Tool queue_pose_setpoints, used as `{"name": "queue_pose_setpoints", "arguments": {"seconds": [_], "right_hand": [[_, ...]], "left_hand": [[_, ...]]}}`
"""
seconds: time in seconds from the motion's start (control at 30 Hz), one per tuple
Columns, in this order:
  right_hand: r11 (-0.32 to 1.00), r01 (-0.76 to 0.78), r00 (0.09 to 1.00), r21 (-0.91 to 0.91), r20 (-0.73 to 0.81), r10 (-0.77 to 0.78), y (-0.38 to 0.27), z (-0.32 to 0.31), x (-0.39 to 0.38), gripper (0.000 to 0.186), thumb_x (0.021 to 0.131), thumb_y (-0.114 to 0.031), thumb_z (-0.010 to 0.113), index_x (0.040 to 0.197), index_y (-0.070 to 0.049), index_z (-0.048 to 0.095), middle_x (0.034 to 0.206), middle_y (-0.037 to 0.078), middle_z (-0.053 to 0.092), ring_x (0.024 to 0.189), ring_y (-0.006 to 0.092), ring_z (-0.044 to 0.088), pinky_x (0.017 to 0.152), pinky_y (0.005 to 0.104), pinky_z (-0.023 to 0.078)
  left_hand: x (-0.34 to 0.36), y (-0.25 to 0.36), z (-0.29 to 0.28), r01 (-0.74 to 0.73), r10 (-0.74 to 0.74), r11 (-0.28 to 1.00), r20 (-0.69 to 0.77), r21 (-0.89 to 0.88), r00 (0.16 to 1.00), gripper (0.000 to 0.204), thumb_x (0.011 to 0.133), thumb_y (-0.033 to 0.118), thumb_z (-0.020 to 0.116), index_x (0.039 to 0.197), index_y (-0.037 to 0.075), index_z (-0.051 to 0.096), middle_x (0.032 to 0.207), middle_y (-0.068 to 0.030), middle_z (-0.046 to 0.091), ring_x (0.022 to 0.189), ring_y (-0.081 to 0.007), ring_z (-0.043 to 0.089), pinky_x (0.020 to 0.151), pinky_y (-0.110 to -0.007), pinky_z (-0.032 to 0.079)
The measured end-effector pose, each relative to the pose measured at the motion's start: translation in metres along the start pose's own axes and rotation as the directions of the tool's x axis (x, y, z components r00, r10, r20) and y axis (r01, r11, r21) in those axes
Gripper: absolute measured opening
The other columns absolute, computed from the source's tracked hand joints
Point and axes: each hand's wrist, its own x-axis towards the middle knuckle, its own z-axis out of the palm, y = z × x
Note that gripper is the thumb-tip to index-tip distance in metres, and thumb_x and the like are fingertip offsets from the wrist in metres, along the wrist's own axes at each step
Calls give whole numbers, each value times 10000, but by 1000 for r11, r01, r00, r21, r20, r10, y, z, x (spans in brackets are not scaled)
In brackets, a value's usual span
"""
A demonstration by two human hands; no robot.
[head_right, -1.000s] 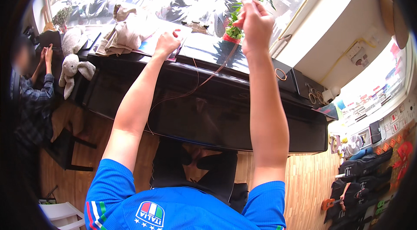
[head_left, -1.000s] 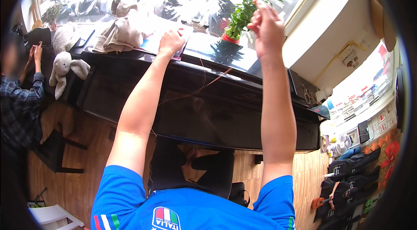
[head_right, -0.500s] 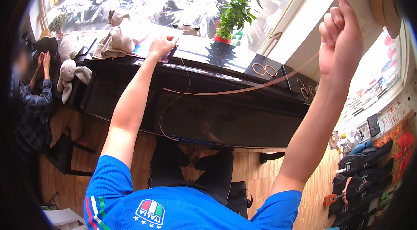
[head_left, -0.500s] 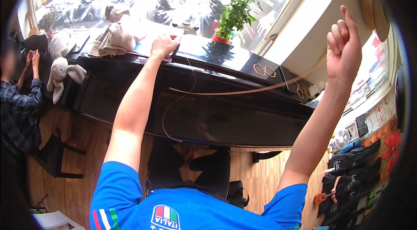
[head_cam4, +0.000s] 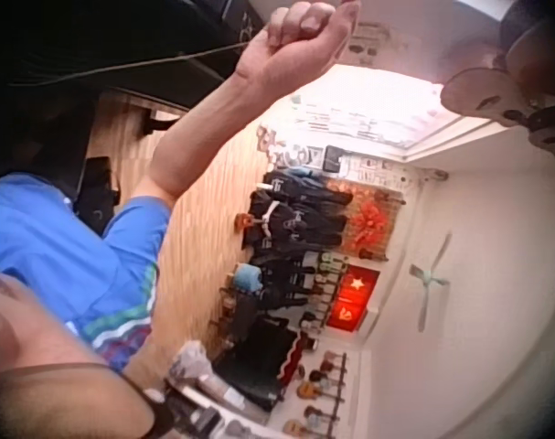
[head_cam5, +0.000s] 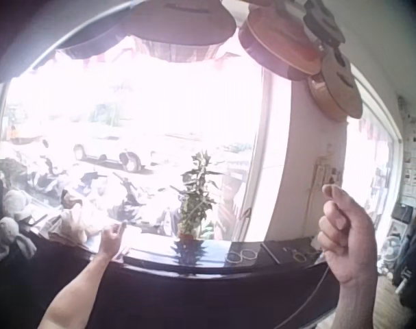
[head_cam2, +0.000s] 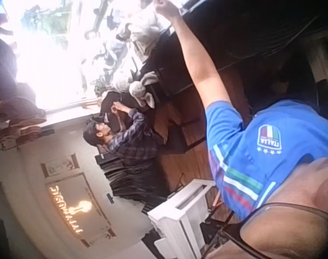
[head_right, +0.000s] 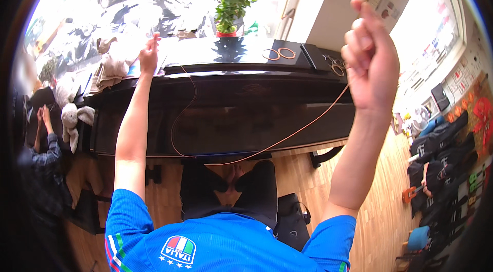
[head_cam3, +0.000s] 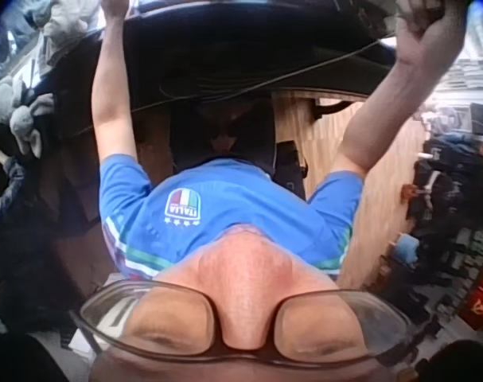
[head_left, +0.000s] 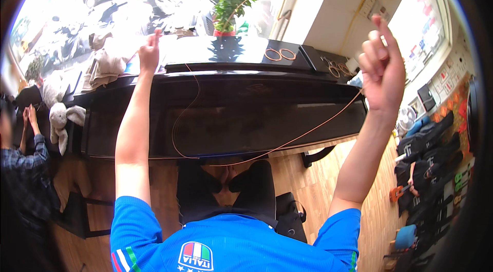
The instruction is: The person repeatedly bends and shapes a copper wire into circular loops by hand, placing each finished loop on the piano surface. The person handles the wire one at a time, forming loops and setting them down in a row.
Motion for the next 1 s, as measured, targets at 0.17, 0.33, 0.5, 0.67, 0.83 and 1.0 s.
{"name": "queue_pose_setpoints", "arguments": {"seconds": [0.17, 0.33, 0.5, 0.67, 0.83, 1.0], "right_hand": [[994, -107, 994, 1, -28, 107, 32, -21, -38, 258, 1007, -189, 611, 1156, 15, 664, 617, -55, 405, 466, 19, 292, 402, 193, 217], [970, -208, 978, -128, -24, 207, 52, -27, -69, 203, 995, -176, 644, 1046, 15, 689, 616, -55, 456, 472, 0, 319, 403, 187, 211], [883, -261, 941, -390, 100, 322, 63, -15, -100, 138, 963, -147, 681, 966, -18, 728, 717, -57, 593, 572, -20, 395, 495, 172, 260], [858, -279, 912, -431, 161, 377, 66, -30, -125, 98, 944, -92, 692, 925, -6, 734, 823, 0, 696, 636, 2, 494, 550, 181, 364], [731, -443, 745, -520, 240, 622, 72, -105, -169, 121, 922, -109, 711, 854, -12, 730, 793, 37, 709, 685, 66, 606, 612, 216, 451], [817, -570, 816, -85, 61, 575, 97, -192, -266, 220, 904, -182, 743, 802, 9, 703, 738, 76, 677, 668, 118, 585, 584, 245, 407]], "left_hand": [[8, 11, -15, -112, 66, 984, -299, -142, 952, 566, 1054, 490, 418, 977, 22, 726, 831, -72, 632, 782, -176, 593, 765, -326, 469], [-21, 112, -36, -310, 269, 938, -237, -154, 933, 273, 1022, 264, 575, 1030, 11, 675, 904, -54, 673, 838, -127, 629, 769, -289, 502], [-148, 266, -65, -410, 568, 811, 391, -418, 724, 472, 844, 340, 794, 1149, 12, 646, 1135, -118, 685, 1094, -230, 634, 942, -340, 483], [-184, 269, -79, 115, 509, 794, 756, -597, 412, 227, 998, 130, 597, 808, 14, 641, 638, -94, 611, 557, -238, 603, 562, -327, 487], [-197, 193, -157, 445, 396, 362, 567, -819, 722, 290, 1028, 122, 493, 750, 43, 480, 566, -36, 443, 446, -142, 421, 430, -299, 363], [-228, 120, -233, 312, 275, 338, 410, -888, 870, 331, 1083, 196, 422, 788, 49, 396, 476, 4, 340, 351, -87, 315, 308, -267, 288]]}}
